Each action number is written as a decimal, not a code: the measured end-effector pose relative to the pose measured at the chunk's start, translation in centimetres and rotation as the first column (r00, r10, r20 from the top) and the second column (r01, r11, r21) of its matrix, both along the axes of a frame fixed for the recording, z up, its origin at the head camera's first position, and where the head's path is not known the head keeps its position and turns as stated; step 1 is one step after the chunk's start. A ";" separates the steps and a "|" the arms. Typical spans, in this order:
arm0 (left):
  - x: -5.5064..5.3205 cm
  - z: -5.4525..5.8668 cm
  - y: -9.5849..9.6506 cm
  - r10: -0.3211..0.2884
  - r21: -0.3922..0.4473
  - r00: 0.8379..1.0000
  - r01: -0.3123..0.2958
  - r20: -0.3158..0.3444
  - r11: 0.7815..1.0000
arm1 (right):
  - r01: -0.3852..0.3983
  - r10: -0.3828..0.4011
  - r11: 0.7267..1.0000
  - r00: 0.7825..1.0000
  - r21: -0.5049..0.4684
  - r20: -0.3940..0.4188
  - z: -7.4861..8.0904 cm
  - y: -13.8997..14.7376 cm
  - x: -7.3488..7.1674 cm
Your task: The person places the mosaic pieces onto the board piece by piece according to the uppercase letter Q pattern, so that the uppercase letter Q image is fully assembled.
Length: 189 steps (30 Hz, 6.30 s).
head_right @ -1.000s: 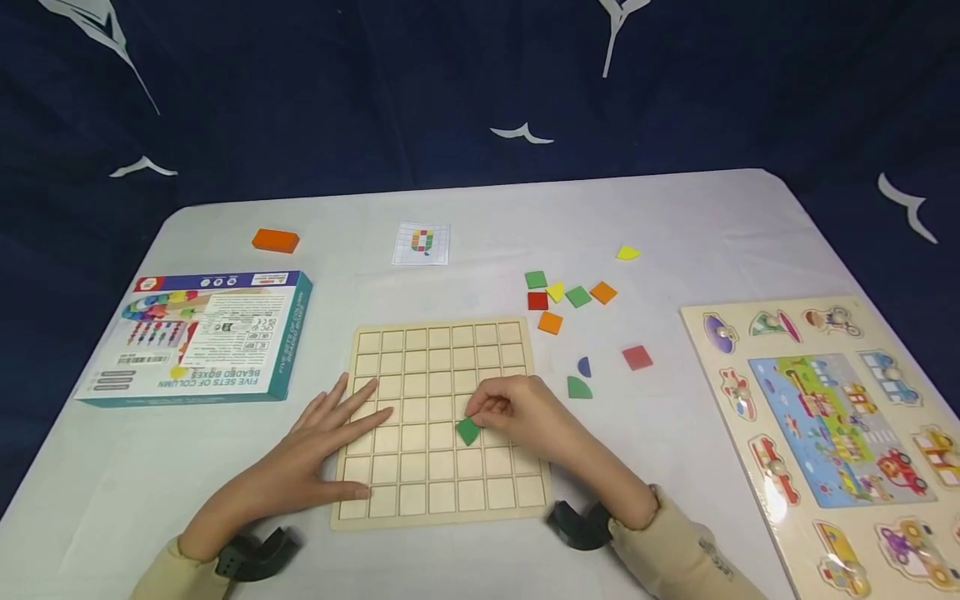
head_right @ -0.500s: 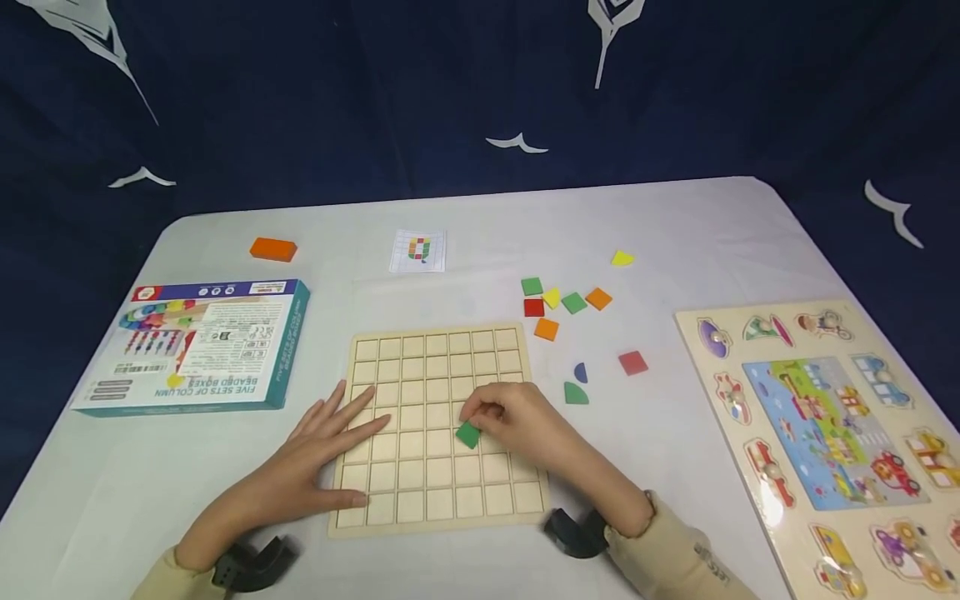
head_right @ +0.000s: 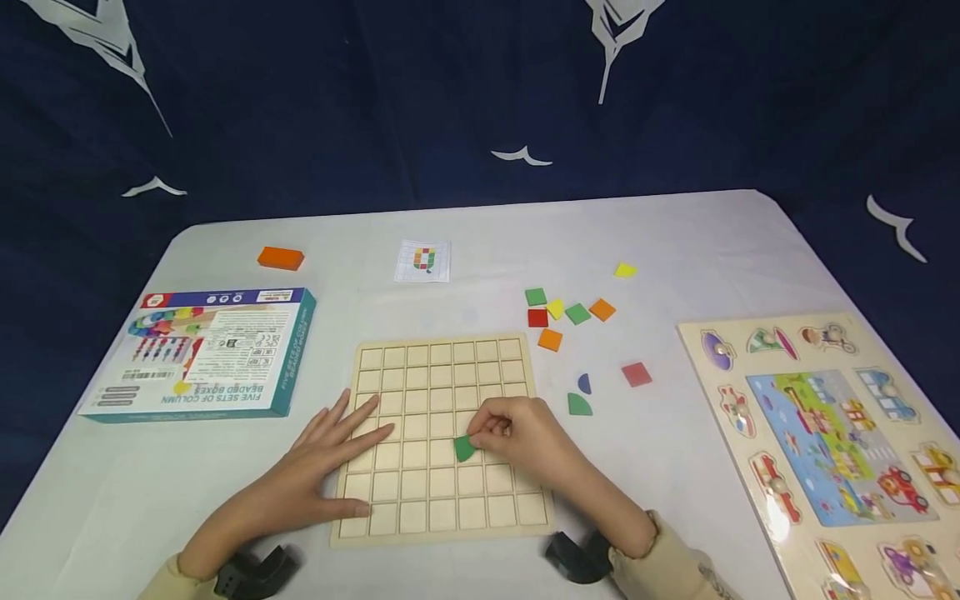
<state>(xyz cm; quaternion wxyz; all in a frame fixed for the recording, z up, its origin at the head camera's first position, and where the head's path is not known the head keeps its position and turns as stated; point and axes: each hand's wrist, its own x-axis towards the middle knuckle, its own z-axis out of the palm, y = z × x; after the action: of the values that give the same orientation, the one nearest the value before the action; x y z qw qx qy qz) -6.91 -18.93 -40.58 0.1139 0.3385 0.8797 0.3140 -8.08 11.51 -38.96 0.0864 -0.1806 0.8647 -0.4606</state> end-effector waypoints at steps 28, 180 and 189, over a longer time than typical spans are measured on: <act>-0.1 0.2 0.1 0.001 0.007 1.000 -0.001 0.010 1.000 | 0.000 0.008 0.998 0.992 0.069 -0.127 0.7 0.7 0.0; 0.5 0.2 -0.2 0.009 0.001 1.000 -0.009 -0.004 1.000 | 0.303 -0.299 0.921 0.953 0.244 -0.054 0.6 7.1 -8.6; 0.3 0.3 0.0 0.010 -0.004 1.000 -0.010 0.010 1.000 | 0.299 -0.277 0.918 0.954 0.260 -0.118 0.9 6.7 -8.5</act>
<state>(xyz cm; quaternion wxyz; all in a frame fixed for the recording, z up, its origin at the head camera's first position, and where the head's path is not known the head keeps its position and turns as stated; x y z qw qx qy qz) -6.59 -18.98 -40.25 0.1175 0.3321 0.8815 0.3144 -16.59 18.24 -38.08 0.0077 -0.0556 0.9400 -0.3364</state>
